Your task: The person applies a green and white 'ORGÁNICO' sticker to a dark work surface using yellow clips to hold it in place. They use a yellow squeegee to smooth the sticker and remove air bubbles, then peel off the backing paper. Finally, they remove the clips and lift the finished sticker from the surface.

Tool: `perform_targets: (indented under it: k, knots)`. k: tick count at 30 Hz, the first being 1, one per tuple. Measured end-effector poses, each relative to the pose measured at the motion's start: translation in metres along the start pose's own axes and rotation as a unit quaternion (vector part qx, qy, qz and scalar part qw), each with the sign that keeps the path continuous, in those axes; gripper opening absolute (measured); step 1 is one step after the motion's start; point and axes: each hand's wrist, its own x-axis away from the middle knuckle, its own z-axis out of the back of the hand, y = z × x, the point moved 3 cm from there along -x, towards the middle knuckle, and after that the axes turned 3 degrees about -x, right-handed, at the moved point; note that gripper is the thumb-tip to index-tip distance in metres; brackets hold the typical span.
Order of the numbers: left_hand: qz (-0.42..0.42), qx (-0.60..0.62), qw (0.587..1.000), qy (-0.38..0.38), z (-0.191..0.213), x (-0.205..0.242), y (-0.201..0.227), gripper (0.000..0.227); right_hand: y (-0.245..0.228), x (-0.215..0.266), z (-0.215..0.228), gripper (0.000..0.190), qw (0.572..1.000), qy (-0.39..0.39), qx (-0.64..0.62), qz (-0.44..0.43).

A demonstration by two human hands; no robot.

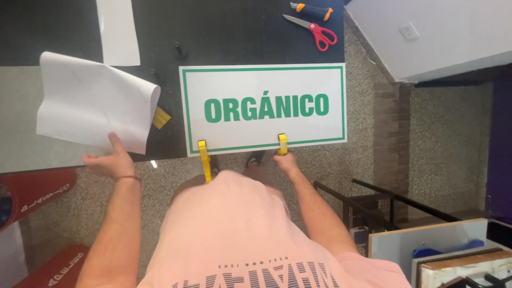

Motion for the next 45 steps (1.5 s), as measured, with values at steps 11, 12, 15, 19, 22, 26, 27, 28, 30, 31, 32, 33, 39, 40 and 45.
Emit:
perform_targets:
  k: [11, 12, 15, 19, 22, 26, 27, 28, 30, 31, 32, 33, 39, 40, 45]
  knots:
    - [0.121, -0.134, 0.776, -0.605, -0.016, 0.237, -0.006, 0.131, 0.068, 0.071, 0.115, 0.065, 0.980, -0.082, 0.175, 0.038]
    - [0.129, -0.148, 0.786, -0.586, -0.018, 0.244, 0.005, 0.118, 0.100, 0.066, 0.137, 0.064, 0.980, -0.075, 0.185, 0.004]
    - [0.151, -0.052, 0.849, -0.504, -0.076, 0.252, -0.062, 0.088, 0.093, 0.074, 0.202, 0.052, 0.980, -0.086, 0.179, -0.007]
    - [0.167, -0.058, 0.863, -0.473, -0.103, 0.246, -0.078, 0.076, 0.033, 0.047, 0.241, 0.047, 0.992, -0.113, 0.064, 0.010]
    - [0.115, -0.186, 0.864, -0.453, -0.069, 0.249, -0.035, 0.057, -0.037, 0.029, 0.248, 0.049, 0.984, -0.157, -0.011, 0.087]
    - [0.113, -0.178, 0.883, -0.420, -0.058, 0.243, -0.028, 0.052, -0.145, 0.005, 0.249, 0.063, 0.959, -0.195, -0.005, 0.206]
    - [0.115, -0.178, 0.895, -0.393, -0.048, 0.243, -0.044, 0.048, -0.166, -0.003, 0.245, 0.068, 0.948, -0.221, 0.011, 0.231]
    - [0.123, -0.179, 0.896, -0.387, -0.024, 0.252, -0.069, 0.048, -0.185, 0.011, 0.249, 0.068, 0.945, -0.229, 0.016, 0.231]
    - [0.099, -0.205, 0.890, -0.396, 0.012, 0.259, -0.108, 0.051, -0.234, 0.034, 0.253, 0.068, 0.935, -0.218, 0.047, 0.275]
    - [0.100, -0.206, 0.891, -0.393, 0.033, 0.265, -0.111, 0.051, -0.263, 0.049, 0.249, 0.068, 0.934, -0.221, 0.047, 0.276]
    - [0.085, -0.231, 0.893, -0.376, 0.055, 0.271, -0.114, 0.041, -0.292, 0.062, 0.246, 0.067, 0.931, -0.175, 0.156, 0.281]
    - [0.068, -0.256, 0.894, -0.361, 0.076, 0.274, -0.116, 0.035, -0.320, 0.076, 0.243, 0.067, 0.915, -0.124, 0.261, 0.281]
    - [-0.199, -0.157, 0.921, -0.295, 0.050, 0.251, 0.050, 0.032, -0.358, -0.007, 0.199, 0.074, 0.811, -0.033, 0.317, 0.491]
    - [-0.206, -0.156, 0.920, -0.294, 0.026, 0.240, 0.098, 0.032, -0.371, -0.022, 0.187, 0.074, 0.812, -0.028, 0.312, 0.492]
    - [-0.502, -0.135, 0.826, -0.217, -0.101, 0.218, 0.269, 0.056, -0.407, -0.055, 0.145, 0.071, 0.808, 0.014, 0.272, 0.523]
